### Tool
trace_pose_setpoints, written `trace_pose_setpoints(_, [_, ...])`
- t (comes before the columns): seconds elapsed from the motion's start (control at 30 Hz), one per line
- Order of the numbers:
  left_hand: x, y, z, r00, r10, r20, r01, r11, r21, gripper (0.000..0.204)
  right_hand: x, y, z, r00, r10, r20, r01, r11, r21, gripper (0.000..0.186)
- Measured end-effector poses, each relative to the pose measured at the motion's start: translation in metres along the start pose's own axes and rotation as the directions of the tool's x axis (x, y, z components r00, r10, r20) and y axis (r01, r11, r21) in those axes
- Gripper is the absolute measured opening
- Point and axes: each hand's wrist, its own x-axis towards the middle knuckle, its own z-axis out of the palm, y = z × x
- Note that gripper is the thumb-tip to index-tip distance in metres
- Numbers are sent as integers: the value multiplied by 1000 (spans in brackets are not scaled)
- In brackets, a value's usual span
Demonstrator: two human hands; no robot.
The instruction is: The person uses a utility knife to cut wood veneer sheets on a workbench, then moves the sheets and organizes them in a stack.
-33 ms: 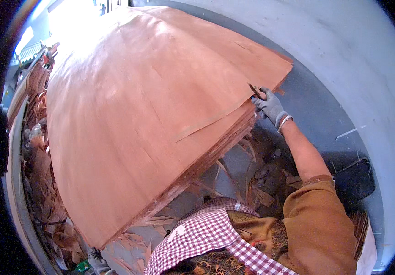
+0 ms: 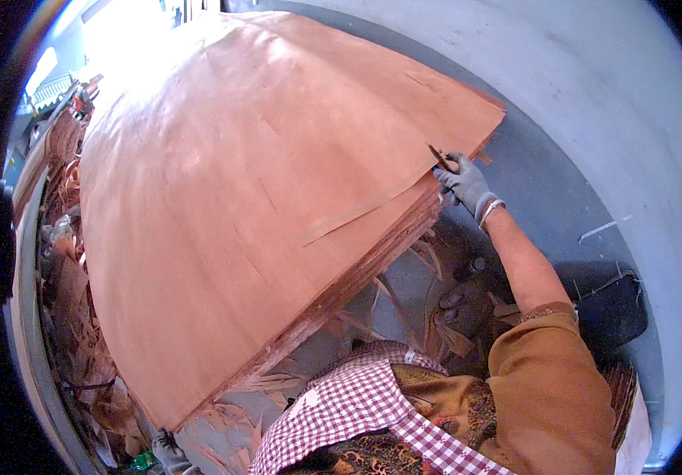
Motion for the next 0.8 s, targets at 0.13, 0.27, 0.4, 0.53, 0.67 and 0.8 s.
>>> trace_pose_setpoints(0.13, [-8,9,12,1000,-1,-4,1,1000,25,19,-2,-4,4,1000,-28,6,28,996,-81,57])
trace_pose_setpoints(0.27, [-11,15,21,1000,17,4,-17,999,47,22,5,7,2,998,-54,36,62,956,-286,40])
trace_pose_setpoints(0.4, [-16,19,24,999,27,17,-28,997,74,26,4,10,6,997,-76,9,76,954,-291,37])
trace_pose_setpoints(0.53, [-18,22,33,999,34,27,-36,994,102,30,4,16,8,996,-91,-3,87,958,-274,37])
trace_pose_setpoints(0.67, [-17,31,59,998,53,41,-58,990,127,34,14,34,-3,985,-171,-8,161,943,-290,36])
trace_pose_setpoints(0.8, [-24,40,72,998,66,-5,-64,984,167,38,30,51,9,982,-187,2,180,942,-284,35])
